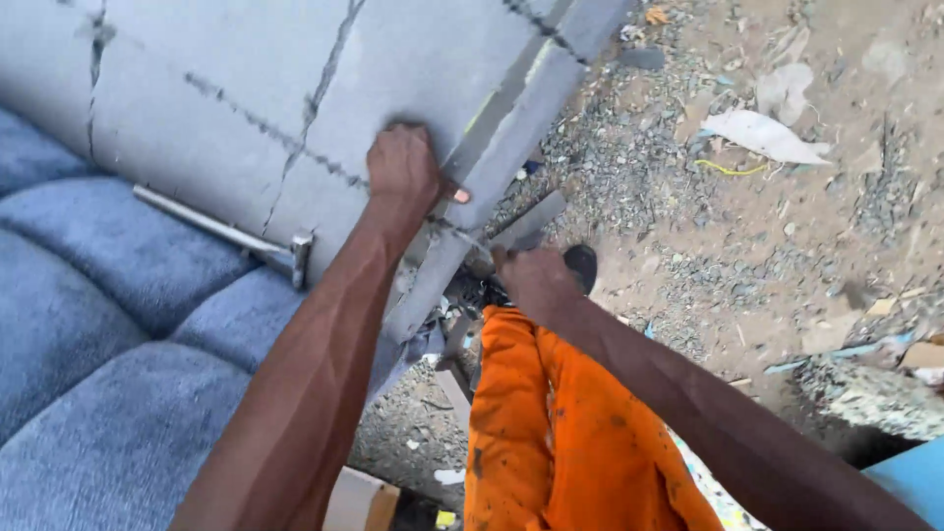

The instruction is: Cutting a large piece of upholstery foam with a long blade and then rolling it up.

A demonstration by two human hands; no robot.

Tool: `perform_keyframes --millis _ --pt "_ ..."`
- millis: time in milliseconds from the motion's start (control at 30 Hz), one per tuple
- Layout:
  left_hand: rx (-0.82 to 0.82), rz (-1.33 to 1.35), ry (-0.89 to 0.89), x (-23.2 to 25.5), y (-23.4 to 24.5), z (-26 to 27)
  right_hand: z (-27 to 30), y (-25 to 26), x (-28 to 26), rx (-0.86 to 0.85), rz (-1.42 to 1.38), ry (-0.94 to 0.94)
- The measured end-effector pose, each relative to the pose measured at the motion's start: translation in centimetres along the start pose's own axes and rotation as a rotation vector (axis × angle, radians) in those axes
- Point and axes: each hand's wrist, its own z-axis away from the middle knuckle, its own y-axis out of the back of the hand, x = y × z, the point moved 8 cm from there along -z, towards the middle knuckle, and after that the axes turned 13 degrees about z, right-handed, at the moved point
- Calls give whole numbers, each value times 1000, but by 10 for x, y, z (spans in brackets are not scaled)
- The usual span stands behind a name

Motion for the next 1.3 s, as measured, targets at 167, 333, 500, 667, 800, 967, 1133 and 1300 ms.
perform_keyframes --millis 167,333,500,667,800,967,1133,1300 --pt "-290 39 95 -22 -36 -21 -24 -57 -8 57 -15 -94" --pt "-343 15 121 2 -3 -8 -10 -14 5 -23 -160 -33" --pt "28 -21 -207 -39 -46 -11 39 -45 24 -15 -33 -50" --pt "158 -93 -434 -7 -13 3 -7 -63 3 60 -119 -41" --pt "-117 13 -137 -6 -16 -4 17 -51 21 219 3 -102" --pt "62 -141 -217 -59 -73 -34 32 -43 29 318 120 -81" --pt "585 -53 -806 -19 -40 9 14 -46 27 337 174 -155" --pt "32 -71 -263 -22 -30 -5 77 -74 33 219 156 -207"
